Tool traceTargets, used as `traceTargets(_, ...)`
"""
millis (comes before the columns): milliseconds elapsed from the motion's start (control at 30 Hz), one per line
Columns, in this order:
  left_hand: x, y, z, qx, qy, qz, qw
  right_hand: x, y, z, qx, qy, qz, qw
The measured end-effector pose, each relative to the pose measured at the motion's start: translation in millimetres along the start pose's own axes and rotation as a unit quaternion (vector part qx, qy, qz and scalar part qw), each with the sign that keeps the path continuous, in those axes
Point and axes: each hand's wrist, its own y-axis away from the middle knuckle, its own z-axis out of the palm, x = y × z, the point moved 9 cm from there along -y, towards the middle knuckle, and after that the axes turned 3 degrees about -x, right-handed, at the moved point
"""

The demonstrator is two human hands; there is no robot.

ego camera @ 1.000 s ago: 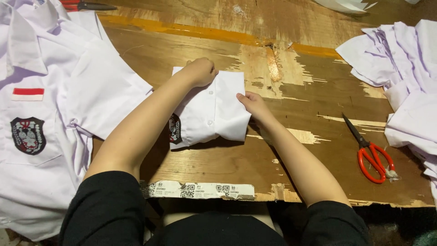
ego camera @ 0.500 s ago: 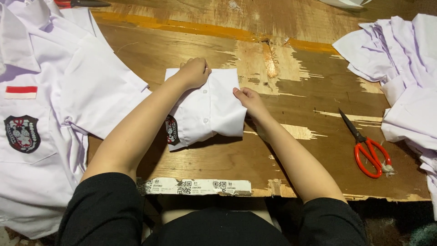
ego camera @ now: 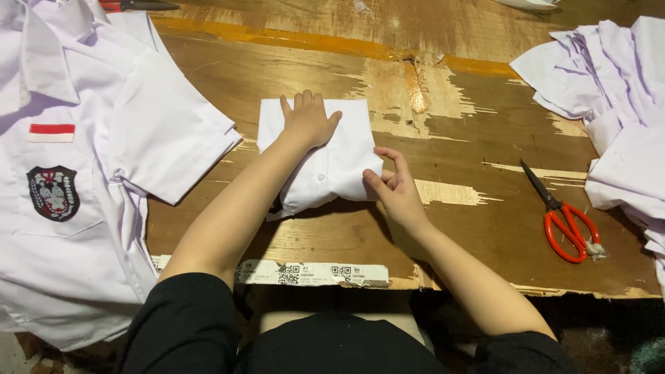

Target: Folding a white collared shirt on a wooden table in a factory setting.

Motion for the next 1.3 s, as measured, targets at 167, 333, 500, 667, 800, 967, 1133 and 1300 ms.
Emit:
traceTargets(167, -1.5, 9.0, 6.3, 0.028, 0.014, 0.003, 0.999, 33.2, 12.3, -20.0, 0.021, 0.002, 0.002, 1.0)
traceTargets(333, -5.1, 10.4, 15.1, 0.048, 0.014, 0.009, 0.999, 45.6, 26.0, -18.5, 0.028, 0.014, 0.04, 0.999)
traceTargets(500, 2.7, 29.2, -11.6, 0.148, 0.11, 0.06, 0.981, 13.9, 37.9, -2.7, 0.031, 0.063, 0.003, 0.997)
traceTargets(667, -21.0, 111.8, -64.2, 0.256, 0.203, 0.043, 0.944, 6.6, 41.5, -7.3, 0.056, 0.177, -0.05, 0.981)
traceTargets(800, -59.8, 192.2, -46.3, 0.148, 0.229, -0.004, 0.962, 6.0, 40.0, -23.1, 0.096, 0.217, -0.057, 0.97)
traceTargets(967, -83.8, 239.8, 7.8, 0.128, 0.37, -0.094, 0.915, 11.0, 45.2, -19.9, 0.077, 0.122, -0.023, 0.989)
traceTargets(1133, -88.7, 245.4, 6.5, 0.218, 0.431, -0.094, 0.871, 9.7, 53.6, -5.7, 0.082, 0.054, 0.009, 0.995)
traceTargets(1300, -88.2, 240.5, 28.4, 0.156, 0.546, -0.077, 0.82, 8.9, 54.3, -3.3, 0.09, 0.028, -0.001, 0.996)
